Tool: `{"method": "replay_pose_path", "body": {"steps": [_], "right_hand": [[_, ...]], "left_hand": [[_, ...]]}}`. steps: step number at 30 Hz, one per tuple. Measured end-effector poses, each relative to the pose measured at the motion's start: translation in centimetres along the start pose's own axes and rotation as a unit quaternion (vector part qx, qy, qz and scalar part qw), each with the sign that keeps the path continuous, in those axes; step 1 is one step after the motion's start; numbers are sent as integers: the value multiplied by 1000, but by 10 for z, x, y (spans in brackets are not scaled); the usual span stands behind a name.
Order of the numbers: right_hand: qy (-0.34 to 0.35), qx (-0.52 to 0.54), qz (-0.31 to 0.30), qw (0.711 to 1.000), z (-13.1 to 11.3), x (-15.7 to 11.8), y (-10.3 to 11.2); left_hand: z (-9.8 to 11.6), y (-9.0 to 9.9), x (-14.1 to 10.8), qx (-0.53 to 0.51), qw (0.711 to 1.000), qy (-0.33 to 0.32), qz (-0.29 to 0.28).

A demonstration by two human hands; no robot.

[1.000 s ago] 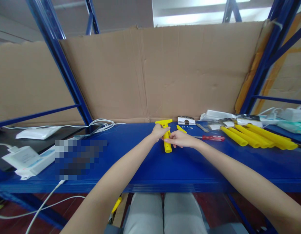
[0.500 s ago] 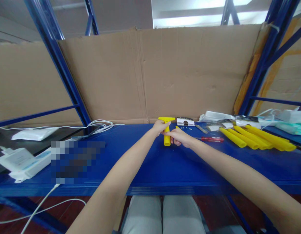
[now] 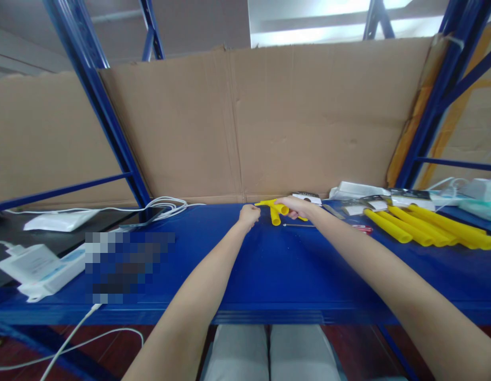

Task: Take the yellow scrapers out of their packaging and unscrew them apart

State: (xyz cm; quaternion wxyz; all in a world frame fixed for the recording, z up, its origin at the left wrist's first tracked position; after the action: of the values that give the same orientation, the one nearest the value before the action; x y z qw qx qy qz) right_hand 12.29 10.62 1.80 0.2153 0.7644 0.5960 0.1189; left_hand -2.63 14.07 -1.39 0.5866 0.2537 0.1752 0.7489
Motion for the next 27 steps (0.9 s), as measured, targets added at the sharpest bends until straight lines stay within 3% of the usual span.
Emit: {"method": "replay_pose_path", "body": {"steps": [8, 20, 27], "right_hand": [[14, -16, 80, 997, 4, 15, -10], [23, -82, 129, 988, 7, 18, -10], [34, -71, 123, 989, 9, 12, -5]], "left_hand": [[-3, 2, 4, 21, 999, -38, 6], [5, 3, -5, 47, 995, -80, -21], [21, -14, -20, 137, 968, -208, -30]]}}
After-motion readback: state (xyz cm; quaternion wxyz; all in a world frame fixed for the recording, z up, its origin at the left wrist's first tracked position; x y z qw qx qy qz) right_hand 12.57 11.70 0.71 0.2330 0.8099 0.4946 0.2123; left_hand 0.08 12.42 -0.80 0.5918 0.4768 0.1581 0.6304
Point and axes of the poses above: each hand's wrist, its own x-axis towards the middle knuckle, its own y-axis out of the back of the hand, z = x × y, the point moved 4 cm from there along x, towards the middle knuckle, and after that the axes turned 14 degrees about z, right-handed, at the moved point
